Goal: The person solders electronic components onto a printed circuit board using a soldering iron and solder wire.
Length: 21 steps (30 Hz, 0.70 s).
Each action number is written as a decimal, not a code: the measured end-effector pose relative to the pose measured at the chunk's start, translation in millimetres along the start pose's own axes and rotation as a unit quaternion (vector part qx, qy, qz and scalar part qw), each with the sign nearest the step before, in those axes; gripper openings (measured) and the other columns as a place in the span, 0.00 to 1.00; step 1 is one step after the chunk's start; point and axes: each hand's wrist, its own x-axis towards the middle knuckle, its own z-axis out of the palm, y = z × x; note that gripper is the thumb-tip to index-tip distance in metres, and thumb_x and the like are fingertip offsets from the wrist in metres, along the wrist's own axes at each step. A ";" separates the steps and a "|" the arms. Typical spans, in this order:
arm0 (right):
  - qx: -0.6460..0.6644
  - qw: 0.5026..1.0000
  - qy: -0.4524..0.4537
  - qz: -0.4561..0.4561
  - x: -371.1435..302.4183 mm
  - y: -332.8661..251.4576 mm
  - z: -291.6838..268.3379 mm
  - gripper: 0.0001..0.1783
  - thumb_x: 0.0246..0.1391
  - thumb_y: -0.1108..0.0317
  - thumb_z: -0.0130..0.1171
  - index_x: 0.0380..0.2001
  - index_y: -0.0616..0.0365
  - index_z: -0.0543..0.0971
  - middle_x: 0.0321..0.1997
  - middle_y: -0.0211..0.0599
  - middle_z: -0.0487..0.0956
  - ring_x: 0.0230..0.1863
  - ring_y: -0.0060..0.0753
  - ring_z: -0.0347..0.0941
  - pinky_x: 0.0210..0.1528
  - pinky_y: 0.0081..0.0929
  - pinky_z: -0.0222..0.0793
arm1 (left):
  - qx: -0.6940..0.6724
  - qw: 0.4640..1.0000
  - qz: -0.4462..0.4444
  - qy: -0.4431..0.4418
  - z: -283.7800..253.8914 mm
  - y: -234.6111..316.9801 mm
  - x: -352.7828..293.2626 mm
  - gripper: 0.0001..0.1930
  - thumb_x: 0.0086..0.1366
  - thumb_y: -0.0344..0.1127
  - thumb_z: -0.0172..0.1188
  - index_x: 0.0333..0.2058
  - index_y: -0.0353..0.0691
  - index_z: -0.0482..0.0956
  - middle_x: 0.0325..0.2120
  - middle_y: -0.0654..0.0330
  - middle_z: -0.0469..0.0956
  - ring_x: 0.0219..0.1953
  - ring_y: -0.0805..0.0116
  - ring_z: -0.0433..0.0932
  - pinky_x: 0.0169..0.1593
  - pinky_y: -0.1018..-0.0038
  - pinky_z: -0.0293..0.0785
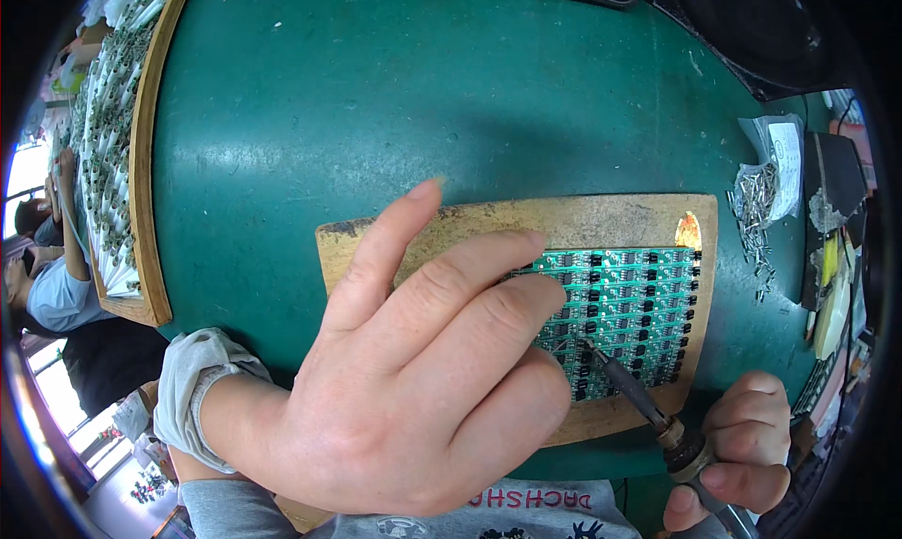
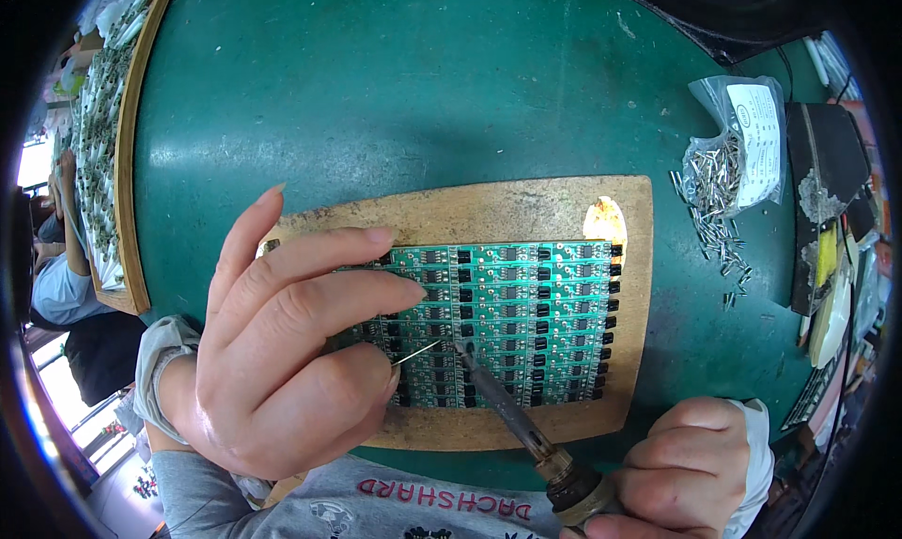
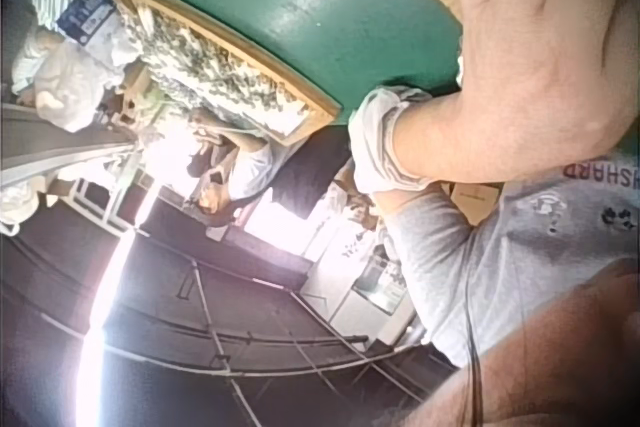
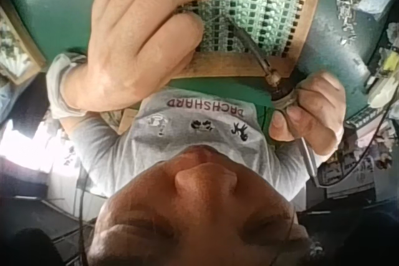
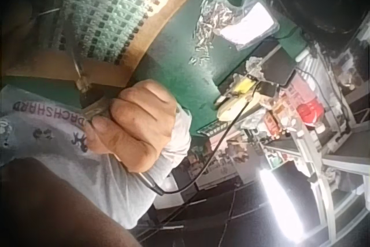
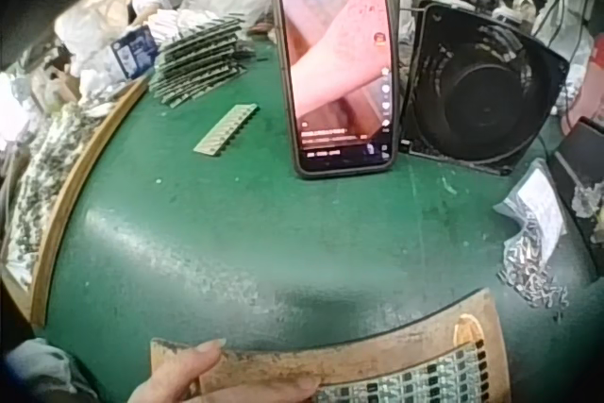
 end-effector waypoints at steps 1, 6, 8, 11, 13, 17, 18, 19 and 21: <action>0.000 1.000 0.000 0.000 3.3 -5.5 3.3 0.19 0.43 0.57 0.62 0.32 0.47 0.64 0.16 0.24 0.61 0.13 0.23 0.56 0.21 0.25 0.49 | 0.003 1.000 -0.001 -0.002 -1.5 1.6 0.2 0.09 0.36 0.30 0.60 0.16 0.42 0.67 0.29 0.54 0.79 0.40 0.53 0.79 0.56 0.45 0.58; -0.023 0.991 0.063 0.116 3.9 -21.7 12.9 0.21 0.43 0.56 0.63 0.33 0.48 0.63 0.16 0.26 0.61 0.13 0.24 0.57 0.20 0.26 0.50 | -0.006 1.000 0.017 0.021 2.9 4.3 0.1 0.09 0.35 0.32 0.58 0.16 0.42 0.66 0.27 0.55 0.79 0.39 0.54 0.79 0.57 0.45 0.58; -0.025 0.991 0.062 0.118 5.8 -22.1 15.2 0.21 0.43 0.55 0.64 0.33 0.48 0.63 0.16 0.26 0.62 0.13 0.24 0.57 0.19 0.26 0.50 | -0.001 1.000 0.004 0.006 2.7 5.1 -1.8 0.09 0.35 0.33 0.58 0.16 0.42 0.66 0.26 0.56 0.78 0.37 0.56 0.79 0.57 0.45 0.58; -0.022 0.993 0.056 0.104 7.5 -17.9 16.2 0.22 0.44 0.54 0.64 0.33 0.49 0.63 0.15 0.26 0.62 0.12 0.24 0.57 0.18 0.25 0.50 | 0.005 1.000 0.001 0.008 4.0 5.1 -2.5 0.09 0.35 0.32 0.58 0.16 0.42 0.66 0.25 0.58 0.78 0.37 0.57 0.78 0.57 0.45 0.59; -0.013 0.995 0.051 0.086 7.6 -14.3 17.6 0.23 0.44 0.53 0.65 0.33 0.49 0.63 0.14 0.25 0.62 0.11 0.23 0.58 0.17 0.25 0.50 | 0.010 1.000 0.001 0.015 6.0 5.2 -3.3 0.09 0.35 0.32 0.58 0.16 0.42 0.66 0.25 0.58 0.78 0.37 0.57 0.78 0.57 0.46 0.59; -0.022 0.995 0.062 0.081 6.6 -13.1 20.8 0.23 0.44 0.53 0.65 0.33 0.49 0.63 0.14 0.25 0.62 0.11 0.22 0.57 0.16 0.24 0.49 | 0.012 1.000 -0.001 0.017 9.0 4.8 -1.8 0.10 0.34 0.31 0.58 0.15 0.42 0.65 0.26 0.59 0.78 0.37 0.58 0.78 0.57 0.47 0.59; -0.029 0.993 0.071 0.088 6.0 -13.4 21.1 0.23 0.44 0.53 0.65 0.33 0.49 0.63 0.14 0.25 0.62 0.11 0.22 0.57 0.16 0.24 0.49 | 0.009 1.000 0.000 0.016 10.5 3.9 -1.3 0.10 0.34 0.31 0.58 0.15 0.42 0.65 0.26 0.59 0.78 0.37 0.58 0.78 0.57 0.47 0.59; -0.027 0.993 0.071 0.086 6.3 -12.8 20.7 0.23 0.44 0.53 0.65 0.33 0.49 0.63 0.14 0.25 0.62 0.11 0.22 0.57 0.16 0.24 0.49 | 0.011 1.000 0.001 0.017 9.3 4.2 -2.1 0.10 0.34 0.31 0.58 0.15 0.42 0.65 0.26 0.59 0.78 0.37 0.58 0.78 0.57 0.47 0.59; -0.023 0.995 0.072 0.072 6.5 -11.5 19.0 0.23 0.45 0.53 0.64 0.33 0.49 0.63 0.13 0.25 0.62 0.10 0.22 0.57 0.15 0.24 0.48 | 0.015 1.000 0.001 0.018 6.1 5.5 -2.7 0.10 0.34 0.31 0.58 0.15 0.42 0.65 0.26 0.59 0.78 0.37 0.58 0.78 0.57 0.47 0.60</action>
